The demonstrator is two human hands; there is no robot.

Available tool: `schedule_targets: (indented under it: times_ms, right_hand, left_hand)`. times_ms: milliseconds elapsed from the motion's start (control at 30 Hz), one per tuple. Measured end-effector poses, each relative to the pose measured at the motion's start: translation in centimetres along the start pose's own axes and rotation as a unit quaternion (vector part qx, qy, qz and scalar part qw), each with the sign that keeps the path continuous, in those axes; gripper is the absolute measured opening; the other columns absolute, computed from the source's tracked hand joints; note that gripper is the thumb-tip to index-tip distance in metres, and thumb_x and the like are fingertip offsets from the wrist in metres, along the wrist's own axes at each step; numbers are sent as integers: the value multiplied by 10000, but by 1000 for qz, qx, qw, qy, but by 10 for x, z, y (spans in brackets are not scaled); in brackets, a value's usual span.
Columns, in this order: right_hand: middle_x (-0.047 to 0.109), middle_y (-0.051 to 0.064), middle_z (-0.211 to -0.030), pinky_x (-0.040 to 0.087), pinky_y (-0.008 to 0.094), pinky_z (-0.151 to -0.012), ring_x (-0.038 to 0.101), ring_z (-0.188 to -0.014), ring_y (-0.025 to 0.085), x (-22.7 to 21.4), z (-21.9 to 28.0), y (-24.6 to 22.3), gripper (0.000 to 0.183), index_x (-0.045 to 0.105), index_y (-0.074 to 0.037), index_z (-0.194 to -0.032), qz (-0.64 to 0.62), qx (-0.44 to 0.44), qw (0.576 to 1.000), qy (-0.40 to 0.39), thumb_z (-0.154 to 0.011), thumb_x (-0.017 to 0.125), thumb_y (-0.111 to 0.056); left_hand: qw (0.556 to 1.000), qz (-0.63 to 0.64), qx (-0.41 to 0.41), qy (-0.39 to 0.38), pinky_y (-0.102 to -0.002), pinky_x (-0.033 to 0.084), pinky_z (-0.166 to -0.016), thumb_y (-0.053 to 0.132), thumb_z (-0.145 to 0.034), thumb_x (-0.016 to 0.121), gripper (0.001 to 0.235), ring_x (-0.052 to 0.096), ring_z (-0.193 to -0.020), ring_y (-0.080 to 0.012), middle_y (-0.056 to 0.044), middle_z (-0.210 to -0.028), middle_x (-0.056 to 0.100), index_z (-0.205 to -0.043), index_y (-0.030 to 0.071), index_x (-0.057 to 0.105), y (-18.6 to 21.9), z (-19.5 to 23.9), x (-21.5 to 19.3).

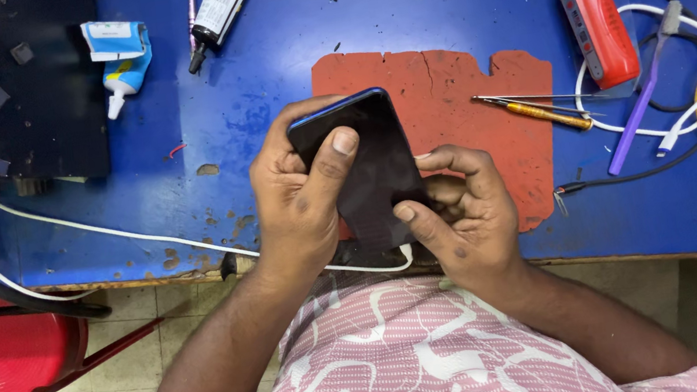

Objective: The person uses a screwdriver to remove screws from a black plastic frame, then applies adhesive to the internal chassis of a disassembled smartphone. They reassemble the phone, press the edges to secure the back cover, and wipe the exterior with a cloth.

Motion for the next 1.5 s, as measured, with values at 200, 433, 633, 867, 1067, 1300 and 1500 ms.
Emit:
schedule_targets:
  times_ms: [200, 433, 633, 867, 1067, 1300, 1500]
  right_hand:
    - [745, 143, -1068, 612, 237, -826, 742, -975, 119, -2, -6, 2, 487, 366, -49, -1385, -48, 54, 997, 8, -997, 659, -19]
    - [711, 87, -1156, 620, 274, -904, 708, -1054, 122, -6, -25, -1, 389, 492, 3, -1359, -85, 134, 984, -85, -1000, 638, -36]
    - [725, 81, -1141, 609, 290, -891, 709, -1027, 123, -19, -52, -19, 288, 573, 25, -1273, -45, 108, 986, -115, -1017, 680, -52]
    - [706, 67, -1173, 595, 321, -966, 696, -1066, 141, -41, -86, -42, 216, 636, 0, -1242, -147, 21, 989, -24, -1037, 696, -37]
    - [664, 49, -1184, 551, 283, -1027, 653, -1116, 128, -57, -55, -33, 382, 590, -21, -1307, -98, 47, 994, 14, -955, 728, 37]
    - [674, 78, -1174, 578, 273, -976, 667, -1096, 113, -74, -23, -24, 466, 558, 32, -1360, 92, 101, 990, 22, -916, 699, 51]
    - [669, 105, -1251, 615, 272, -896, 698, -1070, 127, -77, 4, -40, 406, 626, 35, -1336, 353, 52, 931, 76, -938, 708, 22]
  left_hand:
    - [1000, -24, 8, 3, -254, 613, -894, 148, -1070, 648, 284, 703, -998, -104, -86, -1112, 716, -1293, -18, 592, 4, -4, 2]
    - [997, -57, -9, -45, -241, 592, -883, 174, -1075, 651, 277, 682, -988, -90, -62, -1102, 717, -1273, -17, 616, 11, -13, 13]
    - [967, -179, 70, -167, -248, 573, -961, 210, -1146, 602, 280, 670, -1053, -88, -44, -1134, 722, -1323, -8, 601, 36, -44, 27]
    - [948, -205, 102, -221, -298, 542, -1021, 129, -1009, 702, 510, 599, -1215, -146, -93, -1296, 609, -1433, 21, 438, 38, -50, 42]
    - [902, -368, 36, -224, -333, 583, -909, 18, -875, 756, 478, 745, -1103, -254, -154, -1196, 732, -1329, 22, 603, 32, -35, 29]
    - [820, -485, -56, -298, -462, 528, -801, -13, -816, 715, 482, 692, -980, -360, -168, -1078, 709, -1288, 42, 633, 27, -29, 18]
    - [737, -600, 44, -310, -448, 481, -894, 88, -807, 752, 609, 577, -1042, -323, -129, -1097, 607, -1382, 23, 562, 24, -15, 23]
Point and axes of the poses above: each hand's wrist, its own z-axis away from the middle knuckle, its own x-axis out of the palm, y = z × x, the point moved 3 cm from there along -z, towards the middle knuckle
